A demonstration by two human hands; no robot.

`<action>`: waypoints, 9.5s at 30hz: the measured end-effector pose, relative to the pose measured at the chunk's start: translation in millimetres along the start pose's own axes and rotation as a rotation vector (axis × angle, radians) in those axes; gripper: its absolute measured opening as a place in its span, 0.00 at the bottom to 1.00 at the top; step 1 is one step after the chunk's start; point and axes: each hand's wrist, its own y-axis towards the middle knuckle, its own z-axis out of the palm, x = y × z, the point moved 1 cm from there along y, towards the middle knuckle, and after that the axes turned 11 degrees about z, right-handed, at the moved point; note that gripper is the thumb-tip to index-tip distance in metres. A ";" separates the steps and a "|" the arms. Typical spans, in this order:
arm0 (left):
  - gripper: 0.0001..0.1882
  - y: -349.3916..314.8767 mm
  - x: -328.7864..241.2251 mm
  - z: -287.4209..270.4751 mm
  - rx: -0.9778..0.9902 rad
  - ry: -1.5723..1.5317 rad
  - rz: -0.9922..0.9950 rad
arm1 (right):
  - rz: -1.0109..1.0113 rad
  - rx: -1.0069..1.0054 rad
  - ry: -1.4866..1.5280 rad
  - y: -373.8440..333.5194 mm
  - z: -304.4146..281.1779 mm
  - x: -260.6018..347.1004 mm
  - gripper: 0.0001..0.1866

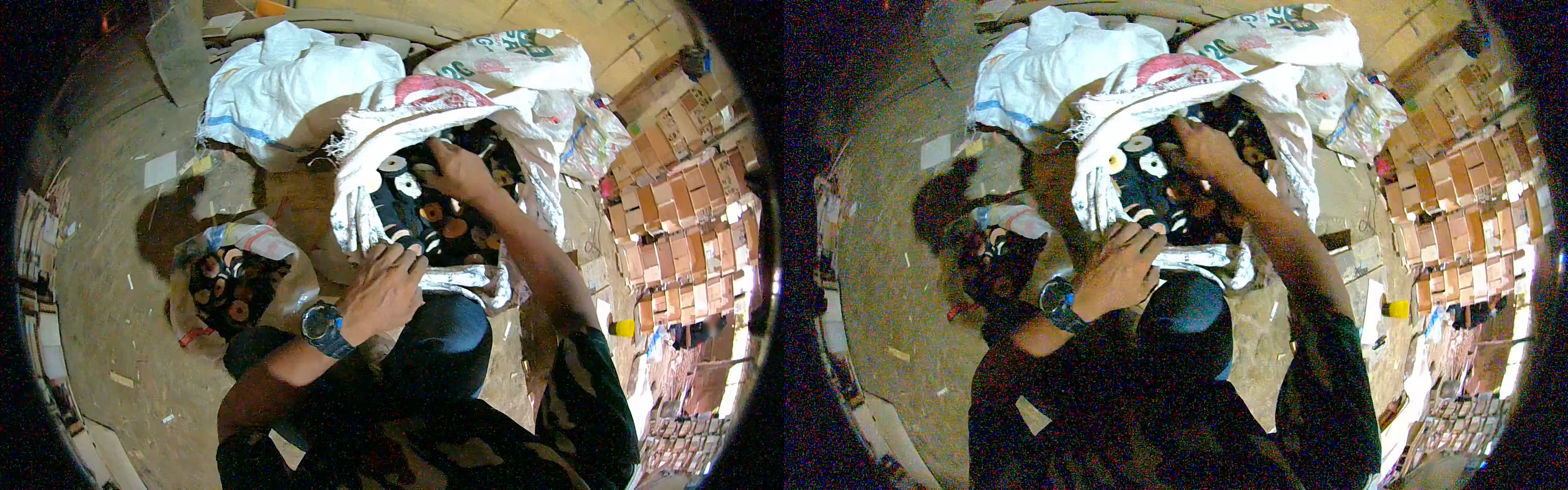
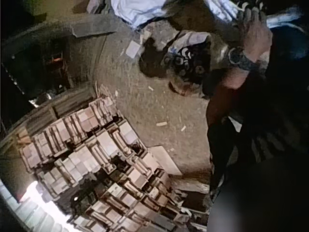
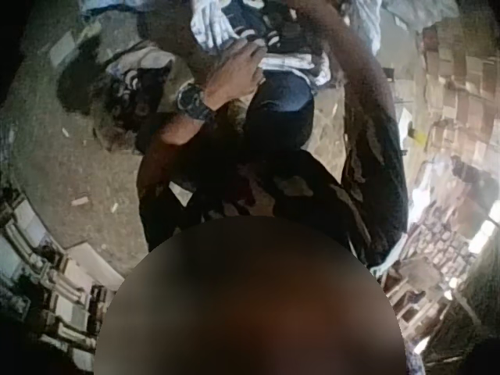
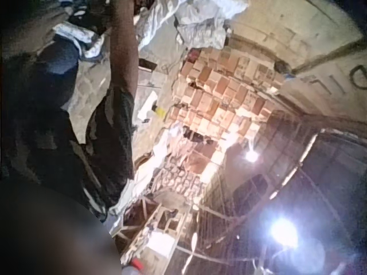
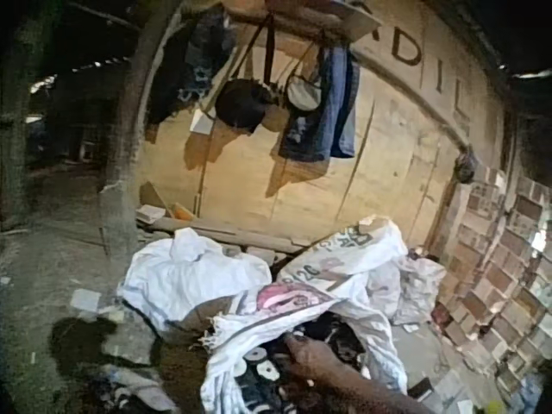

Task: The person crouches by a large white sack and repeatedly reaches in to pick up small cylindrical items, transferring them into a smaller sack on the floor. The person continues this transfer throughout the clip.

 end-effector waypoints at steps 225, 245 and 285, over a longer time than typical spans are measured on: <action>0.14 67.7 143.8 -113.3 -0.582 -0.353 -0.458 | 0.237 0.367 0.250 -72.3 -25.3 67.2 0.30; 0.16 67.6 129.0 -105.0 -0.605 -0.192 -0.475 | -0.182 -0.486 0.504 -107.8 -103.0 108.7 0.42; 0.16 66.7 135.7 -113.9 -0.725 -0.381 -0.545 | 0.030 0.174 0.087 39.1 -11.5 59.3 0.23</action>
